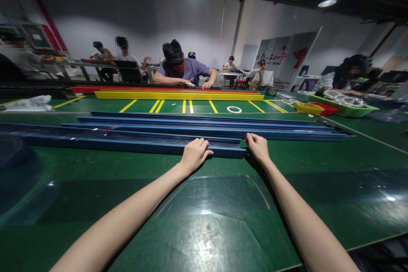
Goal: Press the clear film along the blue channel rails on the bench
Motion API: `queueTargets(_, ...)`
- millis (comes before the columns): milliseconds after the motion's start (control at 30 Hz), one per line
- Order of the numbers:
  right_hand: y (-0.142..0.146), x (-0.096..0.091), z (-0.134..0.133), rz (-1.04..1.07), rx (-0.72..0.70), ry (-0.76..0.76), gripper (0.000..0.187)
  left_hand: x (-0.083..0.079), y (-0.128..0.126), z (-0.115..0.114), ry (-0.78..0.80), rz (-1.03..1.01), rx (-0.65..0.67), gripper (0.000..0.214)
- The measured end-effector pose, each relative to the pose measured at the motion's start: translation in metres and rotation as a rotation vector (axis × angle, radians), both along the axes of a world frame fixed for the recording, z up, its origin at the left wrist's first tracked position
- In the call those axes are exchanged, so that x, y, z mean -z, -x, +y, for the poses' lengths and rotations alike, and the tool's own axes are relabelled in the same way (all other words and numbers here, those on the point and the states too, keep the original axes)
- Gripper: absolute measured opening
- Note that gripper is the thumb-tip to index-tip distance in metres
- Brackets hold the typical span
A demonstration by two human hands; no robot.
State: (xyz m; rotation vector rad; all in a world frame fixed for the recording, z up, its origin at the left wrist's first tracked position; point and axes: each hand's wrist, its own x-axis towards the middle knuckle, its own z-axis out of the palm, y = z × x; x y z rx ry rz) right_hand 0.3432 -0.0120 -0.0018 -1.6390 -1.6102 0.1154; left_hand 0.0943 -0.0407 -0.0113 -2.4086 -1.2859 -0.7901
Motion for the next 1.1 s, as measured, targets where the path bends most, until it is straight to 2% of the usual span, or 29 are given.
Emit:
queueTargets(100,0.018,-0.004,-0.006,-0.181,0.070,-0.087,0.042,0.000,0.000,0.000,0.006,0.001,-0.005,0.023)
queueTargets(300,0.052,0.001,-0.014,-0.553,0.012,-0.310,0.041,0.001,0.000,0.000,0.001,-0.002,-0.018,0.024)
queueTargets(500,0.070,0.004,-0.015,-0.705,-0.039,-0.472,0.037,0.002,-0.001,0.000,-0.010,0.004,-0.020,0.024)
queueTargets(733,0.084,0.004,-0.012,-0.707,-0.036,-0.404,0.040,0.003,-0.001,0.000,-0.019,0.024,-0.033,0.025)
queueTargets(1100,0.086,0.005,-0.005,-0.677,-0.023,-0.271,0.044,0.004,-0.002,0.000,-0.010,0.026,-0.044,0.025)
